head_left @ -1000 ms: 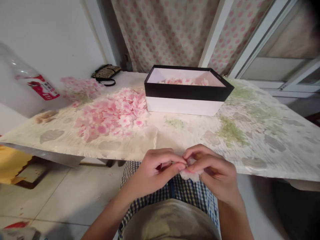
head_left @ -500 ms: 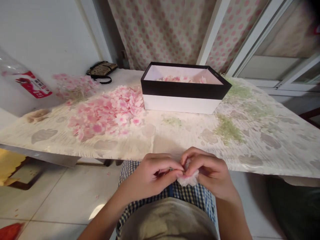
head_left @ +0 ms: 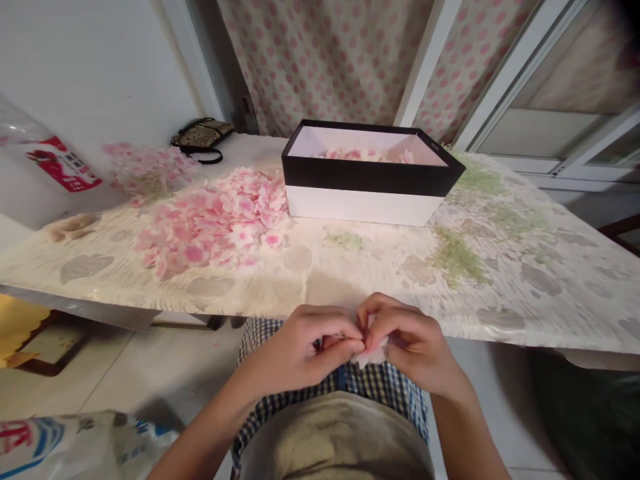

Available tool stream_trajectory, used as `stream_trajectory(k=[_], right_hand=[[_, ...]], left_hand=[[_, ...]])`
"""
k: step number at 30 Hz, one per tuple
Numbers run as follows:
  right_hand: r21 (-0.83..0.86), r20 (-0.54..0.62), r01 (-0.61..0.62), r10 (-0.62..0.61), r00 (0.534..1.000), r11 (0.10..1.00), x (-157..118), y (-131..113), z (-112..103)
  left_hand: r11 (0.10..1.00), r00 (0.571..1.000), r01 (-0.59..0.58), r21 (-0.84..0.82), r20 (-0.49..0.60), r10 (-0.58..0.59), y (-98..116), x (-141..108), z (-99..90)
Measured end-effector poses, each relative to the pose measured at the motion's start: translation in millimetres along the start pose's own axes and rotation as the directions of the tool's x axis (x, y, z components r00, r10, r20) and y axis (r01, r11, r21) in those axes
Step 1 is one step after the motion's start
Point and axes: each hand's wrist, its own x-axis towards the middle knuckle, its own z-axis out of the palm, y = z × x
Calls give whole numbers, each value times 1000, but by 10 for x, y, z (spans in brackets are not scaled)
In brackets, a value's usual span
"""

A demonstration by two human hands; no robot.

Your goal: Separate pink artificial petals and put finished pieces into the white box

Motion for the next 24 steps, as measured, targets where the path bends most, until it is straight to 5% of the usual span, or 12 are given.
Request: stream_trajectory(k=[5,8,10,12,13,15,17,18,22,24], right_hand=[[170,-190,-83,115,975,982,-43,68,33],[173,-189,-135,168,968,976,-86,37,9],[78,-156,-178,189,970,981,-105,-1,-67],[-199,-270,-213,155,950,957,-108,-1,-220],[-389,-379,-242,85,922,889,-105,26,-322],[-730,-529,-372,-130,839,574,-94,137,-551],[-839,-509,-461,-117,853,289,-84,289,-752],[-854,-498,-470,-87,863,223,-80,360,-822],[-866,-477,-458,-59,877,200,-76,498,-897],[-869,-472,-451,-69,879,204,-81,493,-876]], left_hand=[[982,993,1,-188,-119,-24,-18,-30,-68],[986,989,26,-166,-137,-50,-13,-36,-65],[979,975,85,-184,-186,-120,-19,-25,-33],[960,955,137,-243,-224,-193,-36,-7,3],[950,946,152,-271,-238,-220,-51,6,17],[941,928,174,-291,-271,-256,-99,42,30],[956,919,178,-232,-308,-246,-176,103,25],[973,920,181,-143,-326,-219,-225,145,20],[909,932,234,346,-345,-108,-428,358,-1],[848,937,268,458,-329,-119,-484,439,-11]])
